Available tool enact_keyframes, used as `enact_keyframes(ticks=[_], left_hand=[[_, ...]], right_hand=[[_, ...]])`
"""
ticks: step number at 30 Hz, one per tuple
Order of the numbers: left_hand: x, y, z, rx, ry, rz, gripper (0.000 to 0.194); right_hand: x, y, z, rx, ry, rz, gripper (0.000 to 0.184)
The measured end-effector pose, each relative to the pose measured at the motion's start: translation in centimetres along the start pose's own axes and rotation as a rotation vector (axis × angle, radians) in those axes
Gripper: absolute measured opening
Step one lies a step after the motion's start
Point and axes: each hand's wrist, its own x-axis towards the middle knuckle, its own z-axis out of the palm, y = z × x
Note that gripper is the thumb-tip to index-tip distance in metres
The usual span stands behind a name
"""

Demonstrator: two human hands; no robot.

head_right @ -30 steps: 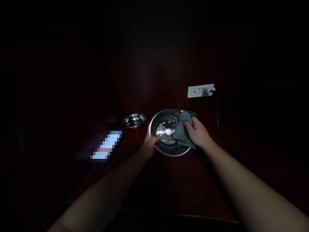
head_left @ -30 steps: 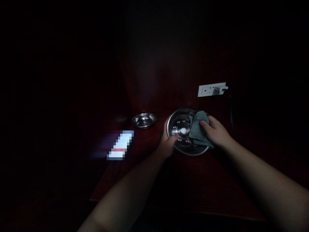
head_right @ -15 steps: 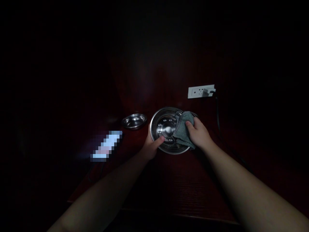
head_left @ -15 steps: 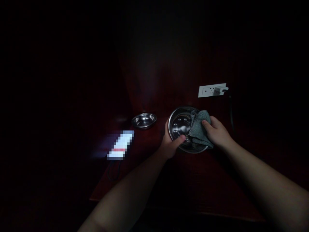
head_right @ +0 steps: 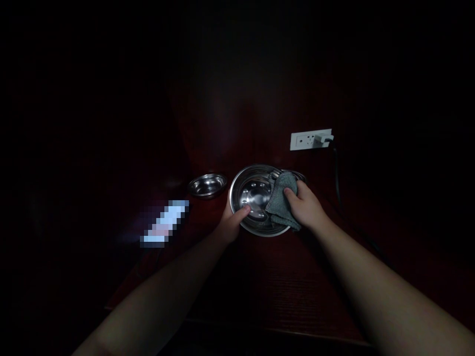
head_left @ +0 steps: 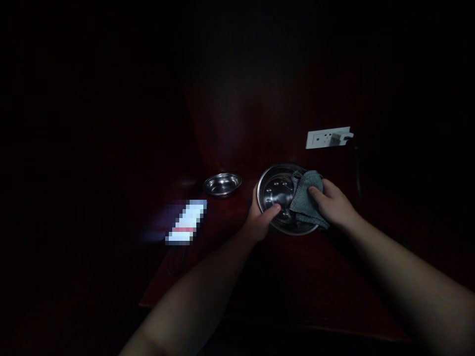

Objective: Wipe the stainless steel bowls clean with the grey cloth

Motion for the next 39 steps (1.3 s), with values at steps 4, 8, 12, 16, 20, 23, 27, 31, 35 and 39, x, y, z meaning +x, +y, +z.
enact_keyframes(ticks=[4,8,12,16,20,23,27,31,35,39], left_hand=[[-0.04,0.04,0.03,-0.001,0.011,-0.009,0.073],[-0.07,0.09,0.06,0.012,0.004,-0.005,0.072],[-0.04,0.14,0.06,0.013,-0.005,0.000,0.072],[0.03,0.15,0.05,0.023,0.002,-0.014,0.072],[0.10,0.09,0.05,0.010,-0.008,-0.016,0.073],[0.13,0.03,0.05,0.011,-0.002,-0.012,0.074],[0.06,0.05,0.04,0.022,-0.012,0.000,0.074],[0.01,0.12,0.05,0.025,-0.022,0.002,0.075],[0.22,0.07,-0.10,0.007,-0.028,0.000,0.075],[0.54,-0.07,-0.49,-0.004,-0.092,-0.033,0.075]], right_hand=[[0.09,0.13,0.06,0.031,-0.006,-0.020,0.023],[0.09,0.13,0.06,0.036,-0.009,-0.013,0.024],[0.00,-0.02,-0.01,0.034,-0.009,-0.005,0.023],[0.04,-0.01,-0.08,0.037,-0.008,-0.013,0.023],[0.15,0.10,-0.09,0.029,-0.006,-0.019,0.022],[0.20,0.23,-0.09,0.025,-0.007,-0.008,0.022],[0.14,0.33,-0.12,0.031,-0.008,-0.012,0.024],[0.02,0.08,-0.19,0.017,-0.006,-0.026,0.022],[-0.08,-0.37,-0.35,-0.007,0.006,-0.022,0.021],[-0.04,-0.36,-0.51,-0.020,0.006,-0.015,0.021]])
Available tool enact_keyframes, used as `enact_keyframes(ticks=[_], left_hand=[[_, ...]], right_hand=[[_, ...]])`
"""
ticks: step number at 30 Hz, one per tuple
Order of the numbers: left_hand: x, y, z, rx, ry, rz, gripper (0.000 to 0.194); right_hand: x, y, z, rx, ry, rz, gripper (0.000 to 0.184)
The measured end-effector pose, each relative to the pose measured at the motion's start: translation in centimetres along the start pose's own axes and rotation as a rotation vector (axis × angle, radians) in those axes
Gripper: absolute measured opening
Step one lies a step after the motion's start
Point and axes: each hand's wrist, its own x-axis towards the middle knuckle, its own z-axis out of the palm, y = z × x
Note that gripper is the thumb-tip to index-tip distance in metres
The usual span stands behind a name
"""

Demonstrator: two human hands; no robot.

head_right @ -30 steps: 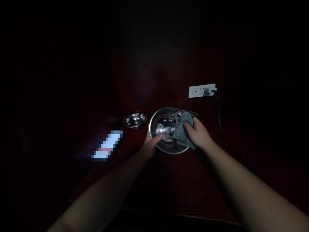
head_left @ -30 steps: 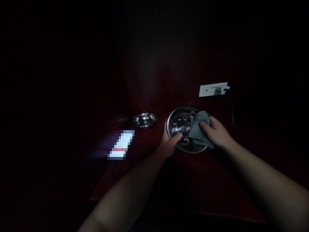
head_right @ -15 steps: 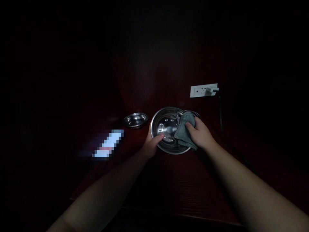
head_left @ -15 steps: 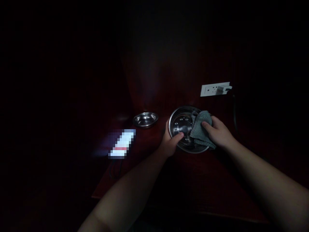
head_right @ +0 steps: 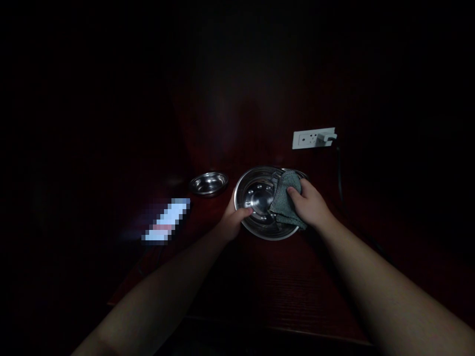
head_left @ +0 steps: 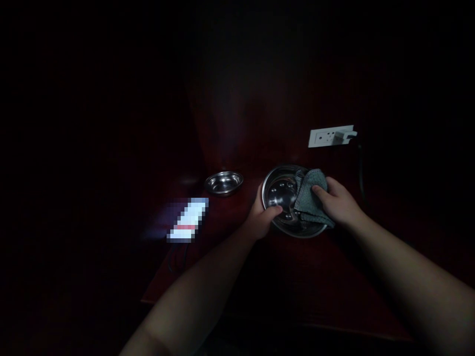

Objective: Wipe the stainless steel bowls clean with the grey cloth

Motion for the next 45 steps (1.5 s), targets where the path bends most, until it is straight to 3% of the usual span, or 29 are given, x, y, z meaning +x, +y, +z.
enact_keyframes(ticks=[10,15,22,35,45], left_hand=[[-0.3,0.4,0.4,0.019,-0.021,-0.003,0.072],[-0.6,0.3,0.6,0.031,-0.013,0.061,0.085],[-0.6,0.5,1.0,0.070,-0.042,0.112,0.089],[-0.2,-0.3,0.1,0.103,0.092,0.030,0.077],[-0.1,0.1,0.2,0.103,0.082,0.018,0.077]], right_hand=[[0.3,0.4,-0.1,0.007,-0.005,0.020,0.020],[0.4,0.6,-0.1,0.018,0.037,0.042,0.023],[0.4,0.7,0.3,0.078,0.093,0.053,0.023],[0.0,0.3,0.6,0.050,0.009,0.056,0.020],[0.1,0.3,0.4,-0.003,0.038,-0.001,0.019]])
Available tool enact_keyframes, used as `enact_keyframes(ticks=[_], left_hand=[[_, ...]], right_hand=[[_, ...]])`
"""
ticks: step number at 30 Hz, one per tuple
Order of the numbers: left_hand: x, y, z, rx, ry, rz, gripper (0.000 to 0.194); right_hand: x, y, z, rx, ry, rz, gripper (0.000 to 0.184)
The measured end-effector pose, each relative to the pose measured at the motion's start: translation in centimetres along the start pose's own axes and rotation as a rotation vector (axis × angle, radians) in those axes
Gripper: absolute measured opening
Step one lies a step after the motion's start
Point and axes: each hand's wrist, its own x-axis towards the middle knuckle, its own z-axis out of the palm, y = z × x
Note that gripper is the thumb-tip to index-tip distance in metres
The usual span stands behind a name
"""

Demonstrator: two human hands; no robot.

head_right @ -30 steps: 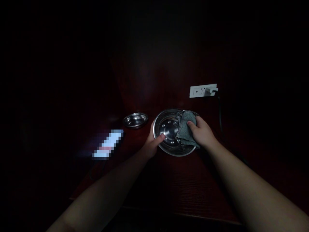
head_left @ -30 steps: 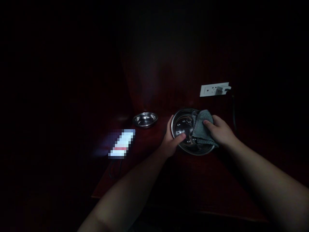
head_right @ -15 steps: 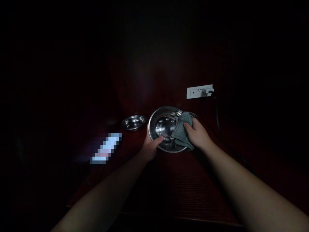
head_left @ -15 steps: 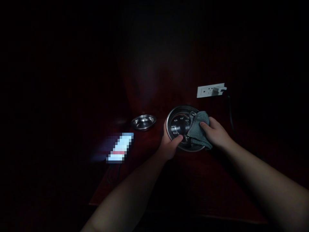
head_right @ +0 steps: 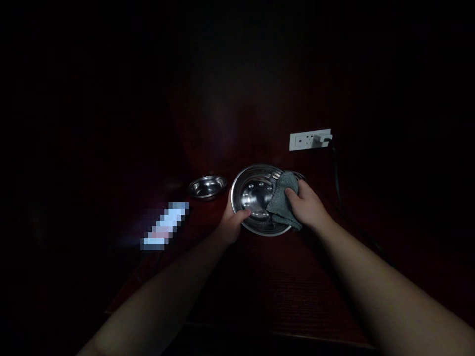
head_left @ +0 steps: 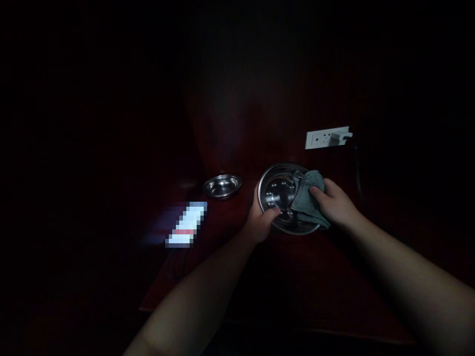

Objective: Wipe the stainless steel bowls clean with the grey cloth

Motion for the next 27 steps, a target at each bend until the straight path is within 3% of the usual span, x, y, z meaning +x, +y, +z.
enact_keyframes(ticks=[27], left_hand=[[-0.17,0.27,0.11,0.034,-0.027,0.025,0.075]], right_hand=[[0.04,-0.24,-0.26,-0.002,-0.013,-0.003,0.016]])
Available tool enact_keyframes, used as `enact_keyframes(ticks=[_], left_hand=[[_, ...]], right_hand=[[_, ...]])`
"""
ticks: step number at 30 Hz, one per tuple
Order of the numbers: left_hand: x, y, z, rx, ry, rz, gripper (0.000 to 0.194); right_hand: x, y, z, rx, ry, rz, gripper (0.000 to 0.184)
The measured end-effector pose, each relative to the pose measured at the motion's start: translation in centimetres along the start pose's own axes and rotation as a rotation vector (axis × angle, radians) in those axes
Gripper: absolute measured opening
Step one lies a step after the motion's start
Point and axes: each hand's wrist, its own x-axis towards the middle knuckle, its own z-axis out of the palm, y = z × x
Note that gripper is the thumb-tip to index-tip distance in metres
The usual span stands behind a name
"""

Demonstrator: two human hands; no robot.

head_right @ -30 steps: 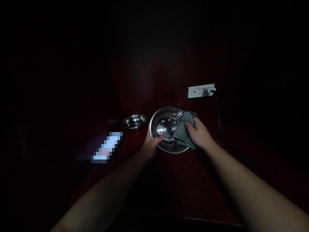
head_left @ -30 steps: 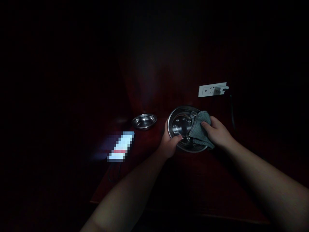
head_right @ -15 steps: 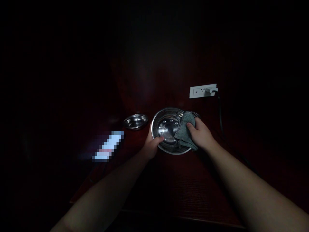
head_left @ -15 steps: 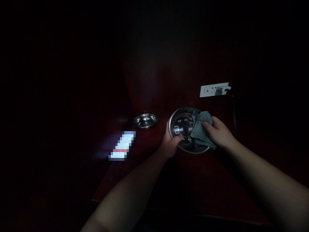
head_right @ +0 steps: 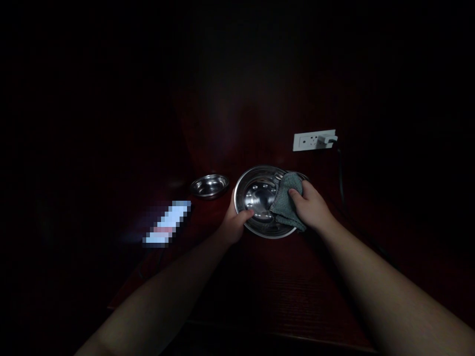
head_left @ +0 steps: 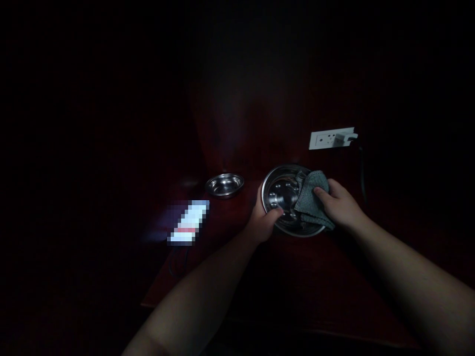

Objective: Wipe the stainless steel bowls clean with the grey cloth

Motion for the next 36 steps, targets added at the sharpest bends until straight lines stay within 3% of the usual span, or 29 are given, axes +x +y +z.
enact_keyframes(ticks=[6,17,31,36], left_hand=[[-0.34,-0.10,0.43,-0.008,-0.010,0.082,0.090],[-0.19,-0.38,0.45,-0.089,0.132,-0.071,0.069],[-0.13,-0.50,-0.27,-0.064,0.115,-0.129,0.065],[-0.34,-0.32,0.01,-0.057,0.061,-0.061,0.070]], right_hand=[[0.02,0.15,0.04,0.033,0.039,0.037,0.018],[-0.17,0.20,0.55,0.040,-0.003,-0.013,0.021],[-0.26,-0.28,0.17,0.018,-0.019,-0.017,0.019],[-0.20,-0.30,0.04,0.002,-0.001,0.003,0.018]])
